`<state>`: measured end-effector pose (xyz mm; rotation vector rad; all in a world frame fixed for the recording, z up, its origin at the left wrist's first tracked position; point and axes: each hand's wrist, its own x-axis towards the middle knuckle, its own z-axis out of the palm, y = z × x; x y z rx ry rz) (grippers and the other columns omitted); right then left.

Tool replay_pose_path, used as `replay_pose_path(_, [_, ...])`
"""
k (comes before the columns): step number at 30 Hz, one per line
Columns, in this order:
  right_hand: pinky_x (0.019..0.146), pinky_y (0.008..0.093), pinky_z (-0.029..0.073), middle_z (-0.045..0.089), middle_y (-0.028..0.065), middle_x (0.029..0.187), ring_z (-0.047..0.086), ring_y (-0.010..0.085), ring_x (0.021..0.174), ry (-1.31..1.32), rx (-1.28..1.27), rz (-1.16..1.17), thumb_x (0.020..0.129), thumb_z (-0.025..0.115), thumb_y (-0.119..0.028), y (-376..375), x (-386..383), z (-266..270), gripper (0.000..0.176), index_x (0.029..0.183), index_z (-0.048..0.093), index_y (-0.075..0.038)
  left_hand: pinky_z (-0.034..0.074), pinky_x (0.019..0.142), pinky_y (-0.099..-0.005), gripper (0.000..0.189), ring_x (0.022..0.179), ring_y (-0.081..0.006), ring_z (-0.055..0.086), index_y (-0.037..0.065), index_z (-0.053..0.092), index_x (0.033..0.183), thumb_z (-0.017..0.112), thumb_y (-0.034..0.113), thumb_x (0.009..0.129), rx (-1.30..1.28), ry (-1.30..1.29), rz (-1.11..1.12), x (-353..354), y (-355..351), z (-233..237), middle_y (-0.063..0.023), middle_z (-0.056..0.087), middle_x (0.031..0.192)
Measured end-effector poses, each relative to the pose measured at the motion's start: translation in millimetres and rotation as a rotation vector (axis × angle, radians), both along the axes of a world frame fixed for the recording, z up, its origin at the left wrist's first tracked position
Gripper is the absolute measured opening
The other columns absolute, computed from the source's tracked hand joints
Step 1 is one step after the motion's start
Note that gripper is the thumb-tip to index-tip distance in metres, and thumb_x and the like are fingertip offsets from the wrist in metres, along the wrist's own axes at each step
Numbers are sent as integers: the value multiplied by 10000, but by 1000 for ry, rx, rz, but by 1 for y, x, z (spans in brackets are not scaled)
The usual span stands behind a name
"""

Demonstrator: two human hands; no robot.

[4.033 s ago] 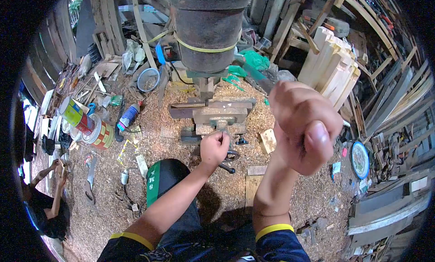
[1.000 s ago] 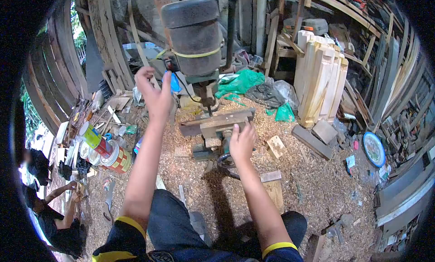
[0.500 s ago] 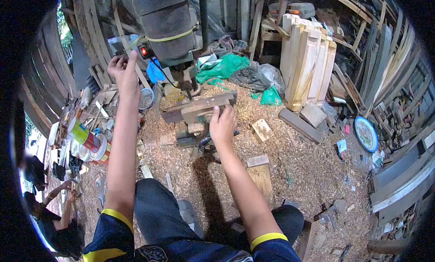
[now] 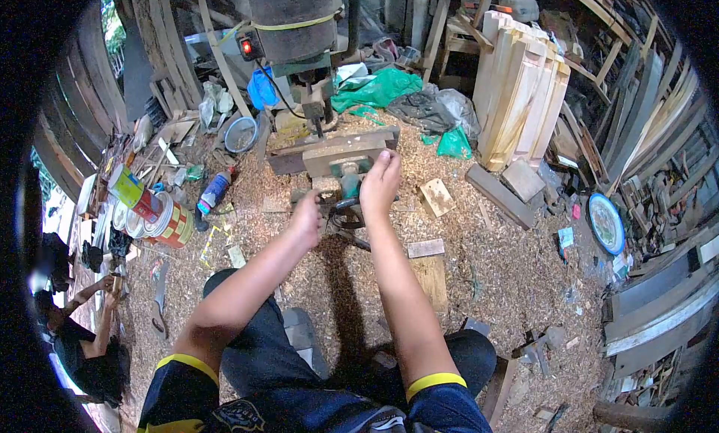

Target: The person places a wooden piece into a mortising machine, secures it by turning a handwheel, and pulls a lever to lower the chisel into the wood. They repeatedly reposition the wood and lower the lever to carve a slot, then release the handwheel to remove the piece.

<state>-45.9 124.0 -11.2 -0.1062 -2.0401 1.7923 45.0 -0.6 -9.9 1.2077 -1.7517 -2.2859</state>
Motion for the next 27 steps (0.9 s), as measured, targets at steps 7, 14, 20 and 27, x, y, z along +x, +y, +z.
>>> replay_pose_path(7, [996,422,491,727,188,1146,680,313,1098,106,-106,-29,1137,412,-344,-1,7,-2,424,1175,629,19,358,1130,-467,815,1296,-285,546,142,500,1500,569,746,956,124,-95,-195,3,23,-29,-119,567,1495])
replay_pose_path(14, [951,390,497,722,125,1018,665,227,1004,122,-245,37,1138,421,-307,4,9,-1,384,1149,644,5,323,1198,-512,1013,1382,-357,490,150,509,1504,702,846,794,309,31,-438,9,16,-29,-114,547,1502])
replay_pose_path(20, [721,325,463,605,31,817,568,152,762,36,-922,264,1138,421,-348,24,0,-23,424,992,643,-19,337,1164,-539,982,1354,-379,509,117,510,1499,660,828,838,240,-35,-510,6,10,-20,-137,568,1478])
replay_pose_path(27, [740,317,460,633,-4,830,547,106,794,-22,-340,273,1110,537,-375,25,48,-83,445,865,670,-29,515,715,-447,444,829,-345,702,36,690,1075,643,468,982,-801,394,-222,-11,24,-35,-193,715,902])
